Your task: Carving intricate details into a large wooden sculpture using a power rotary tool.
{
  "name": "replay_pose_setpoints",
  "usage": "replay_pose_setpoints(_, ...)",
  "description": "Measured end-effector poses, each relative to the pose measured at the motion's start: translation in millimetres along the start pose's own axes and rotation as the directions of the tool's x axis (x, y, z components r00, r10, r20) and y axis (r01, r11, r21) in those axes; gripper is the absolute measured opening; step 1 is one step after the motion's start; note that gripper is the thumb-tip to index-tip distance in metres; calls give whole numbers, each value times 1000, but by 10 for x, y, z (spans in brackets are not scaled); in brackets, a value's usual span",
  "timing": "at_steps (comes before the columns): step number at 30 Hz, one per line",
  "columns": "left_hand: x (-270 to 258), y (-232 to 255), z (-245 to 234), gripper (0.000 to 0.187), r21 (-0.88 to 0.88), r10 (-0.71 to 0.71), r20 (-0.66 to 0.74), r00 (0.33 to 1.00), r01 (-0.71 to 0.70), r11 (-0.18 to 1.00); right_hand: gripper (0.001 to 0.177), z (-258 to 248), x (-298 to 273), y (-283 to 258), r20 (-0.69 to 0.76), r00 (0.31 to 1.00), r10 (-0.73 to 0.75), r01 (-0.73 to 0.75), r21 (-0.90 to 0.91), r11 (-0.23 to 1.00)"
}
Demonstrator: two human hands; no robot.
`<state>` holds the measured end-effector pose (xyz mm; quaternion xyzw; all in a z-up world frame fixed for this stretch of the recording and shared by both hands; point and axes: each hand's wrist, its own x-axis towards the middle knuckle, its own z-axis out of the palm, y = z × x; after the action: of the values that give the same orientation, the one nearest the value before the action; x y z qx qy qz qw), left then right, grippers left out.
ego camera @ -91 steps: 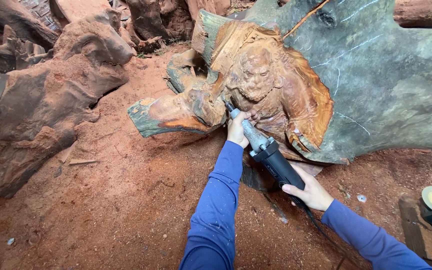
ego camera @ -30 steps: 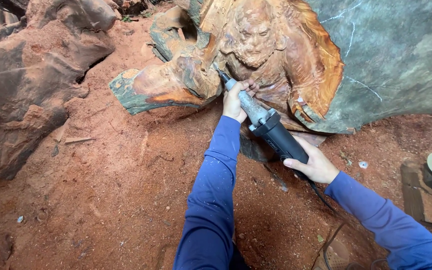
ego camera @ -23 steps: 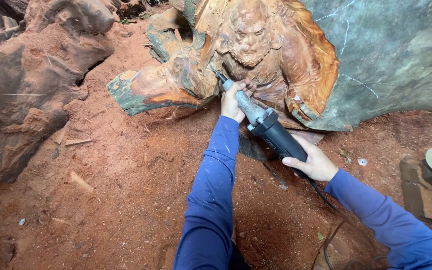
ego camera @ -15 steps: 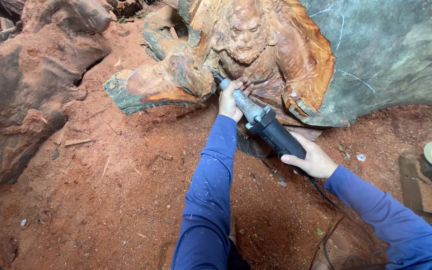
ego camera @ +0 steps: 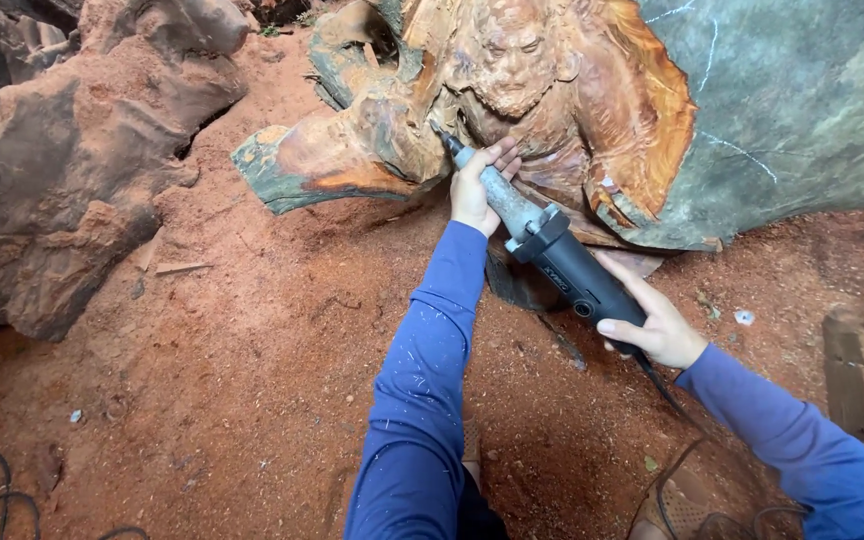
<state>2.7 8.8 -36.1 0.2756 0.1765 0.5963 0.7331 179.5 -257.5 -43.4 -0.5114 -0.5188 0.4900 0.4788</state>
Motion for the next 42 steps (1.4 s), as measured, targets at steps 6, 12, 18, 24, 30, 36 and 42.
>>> replay_pose_setpoints(6,104,40,-12,20,-38,-37,-53,998,35,999,92,79,57,-23,-4,997,-75,75,-6,997)
replay_pose_setpoints(12,55,84,-4,20,-67,-65,-35,997,62,996,91,77,83,10,-21,996,-89,88,-56,995)
replay_pose_setpoints(18,13,105,2,15,-79,-48,-14,999,47,996,92,43,86,35,-26,994,-107,103,-102,989)
replay_pose_setpoints(24,33,146,0,19,-46,-53,-5,999,52,998,89,102,84,25,-46,992,-120,116,-85,990)
replay_pose_setpoints(30,88,70,-79,17,-58,-43,13,999,44,997,92,61,105,32,-21,994,-103,100,-100,990)
replay_pose_setpoints(36,53,49,-56,18,-53,-35,26,999,37,998,91,54,82,66,-38,994,-105,100,-118,988)
replay_pose_setpoints(42,97,93,-63,22,-29,-49,18,999,49,998,93,111,74,-21,-20,993,-112,109,-105,988)
